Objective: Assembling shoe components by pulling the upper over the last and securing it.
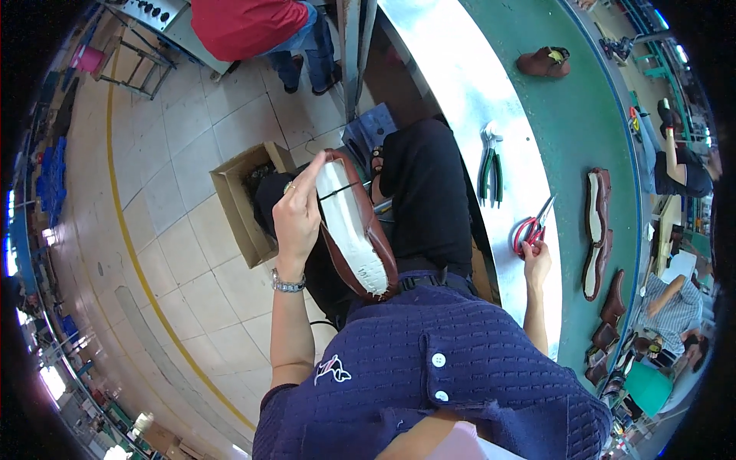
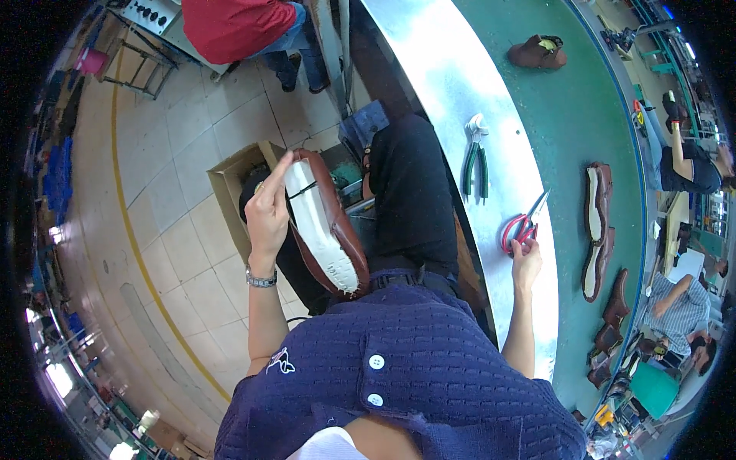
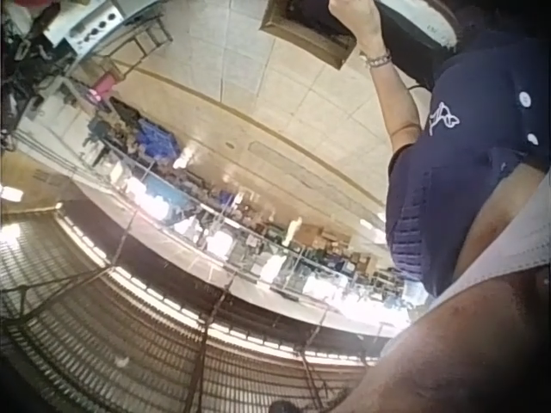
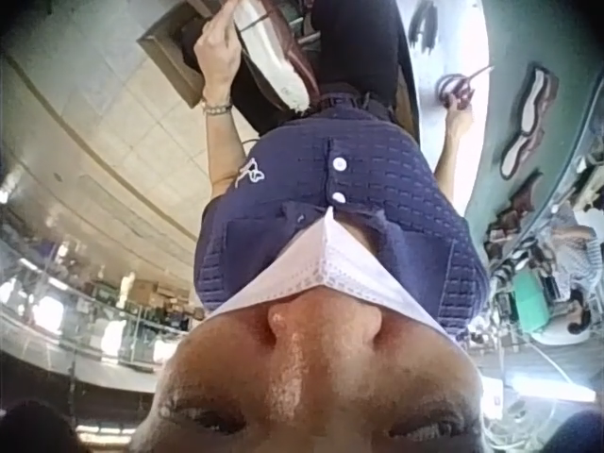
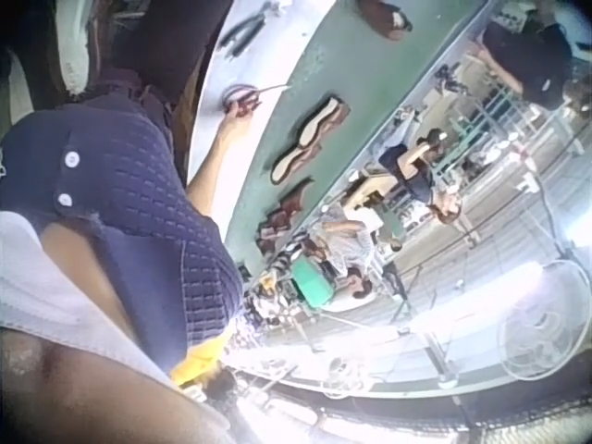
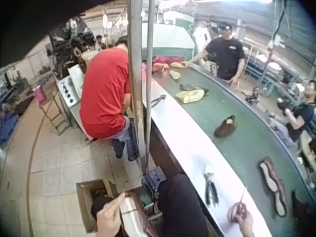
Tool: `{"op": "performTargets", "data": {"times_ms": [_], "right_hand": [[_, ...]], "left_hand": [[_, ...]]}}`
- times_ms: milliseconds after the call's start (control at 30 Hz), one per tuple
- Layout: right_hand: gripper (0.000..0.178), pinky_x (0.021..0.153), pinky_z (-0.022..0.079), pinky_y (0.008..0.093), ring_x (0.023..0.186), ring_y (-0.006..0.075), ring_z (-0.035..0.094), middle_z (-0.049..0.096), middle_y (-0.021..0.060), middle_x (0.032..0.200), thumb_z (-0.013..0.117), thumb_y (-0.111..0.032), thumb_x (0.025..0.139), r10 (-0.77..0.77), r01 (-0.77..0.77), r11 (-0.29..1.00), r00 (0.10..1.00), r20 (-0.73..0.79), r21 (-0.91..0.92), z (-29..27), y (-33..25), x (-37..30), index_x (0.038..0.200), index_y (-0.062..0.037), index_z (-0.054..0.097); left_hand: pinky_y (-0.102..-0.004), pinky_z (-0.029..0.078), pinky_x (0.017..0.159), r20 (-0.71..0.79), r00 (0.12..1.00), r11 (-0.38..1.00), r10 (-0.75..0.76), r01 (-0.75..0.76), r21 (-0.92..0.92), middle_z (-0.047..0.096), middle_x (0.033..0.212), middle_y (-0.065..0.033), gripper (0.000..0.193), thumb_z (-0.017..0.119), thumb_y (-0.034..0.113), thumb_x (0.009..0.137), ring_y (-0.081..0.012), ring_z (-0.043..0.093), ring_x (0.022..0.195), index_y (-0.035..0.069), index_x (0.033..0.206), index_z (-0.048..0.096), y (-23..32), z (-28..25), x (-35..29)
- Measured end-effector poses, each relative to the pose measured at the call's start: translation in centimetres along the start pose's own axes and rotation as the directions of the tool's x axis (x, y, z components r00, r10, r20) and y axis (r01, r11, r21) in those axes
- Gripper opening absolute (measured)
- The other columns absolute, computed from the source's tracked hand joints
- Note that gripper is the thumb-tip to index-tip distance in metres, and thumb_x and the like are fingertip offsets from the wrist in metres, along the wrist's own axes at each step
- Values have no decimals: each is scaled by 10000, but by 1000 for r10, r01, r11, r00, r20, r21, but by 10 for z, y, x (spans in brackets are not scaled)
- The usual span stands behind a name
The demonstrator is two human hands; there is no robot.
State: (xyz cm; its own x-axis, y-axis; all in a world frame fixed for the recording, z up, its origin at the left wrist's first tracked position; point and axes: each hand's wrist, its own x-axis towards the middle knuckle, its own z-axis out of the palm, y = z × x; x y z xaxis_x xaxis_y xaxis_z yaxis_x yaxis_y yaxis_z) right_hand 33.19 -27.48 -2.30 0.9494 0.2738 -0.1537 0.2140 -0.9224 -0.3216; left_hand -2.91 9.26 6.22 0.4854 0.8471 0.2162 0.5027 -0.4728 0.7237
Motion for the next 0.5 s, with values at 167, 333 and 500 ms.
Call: {"op": "performTargets", "data": {"times_ms": [167, 333, 500], "right_hand": [[521, 666, 533, 316, 677, 190, 640, 656, 84, 839, 734, -167, 764, 105, -393, 815, 824, 557, 427, -14, -35, 15, 1176, 77, 529], [585, 728, 490, 268, 846, 157, 603, 589, 58, 935, 761, -224, 705, -276, -388, 619, 707, 651, 683, -51, -155, -46, 1187, 3, 520], [795, 662, 457, 237, 697, 89, 535, 538, -19, 792, 844, -569, 610, -483, -208, 816, 266, 834, 539, -68, -241, -89, 1122, -41, 543]], "left_hand": [[-309, 509, 774, -39, 959, 920, -281, 257, -294, 660, 1102, -182, 502, 600, 234, 940, -237, 652, 874, 66, 1393, 462, 2, 7, -16], [-369, 470, 927, 27, 950, 852, -311, 291, -435, 516, 1278, -250, 778, 667, 340, 892, -313, 569, 1138, 9, 1474, 270, 11, 31, -72], [-396, 479, 907, -31, 909, 838, -416, 369, -401, 565, 1213, -266, 642, 519, 364, 963, -376, 599, 1085, -56, 1411, 331, 27, 41, -80]]}}
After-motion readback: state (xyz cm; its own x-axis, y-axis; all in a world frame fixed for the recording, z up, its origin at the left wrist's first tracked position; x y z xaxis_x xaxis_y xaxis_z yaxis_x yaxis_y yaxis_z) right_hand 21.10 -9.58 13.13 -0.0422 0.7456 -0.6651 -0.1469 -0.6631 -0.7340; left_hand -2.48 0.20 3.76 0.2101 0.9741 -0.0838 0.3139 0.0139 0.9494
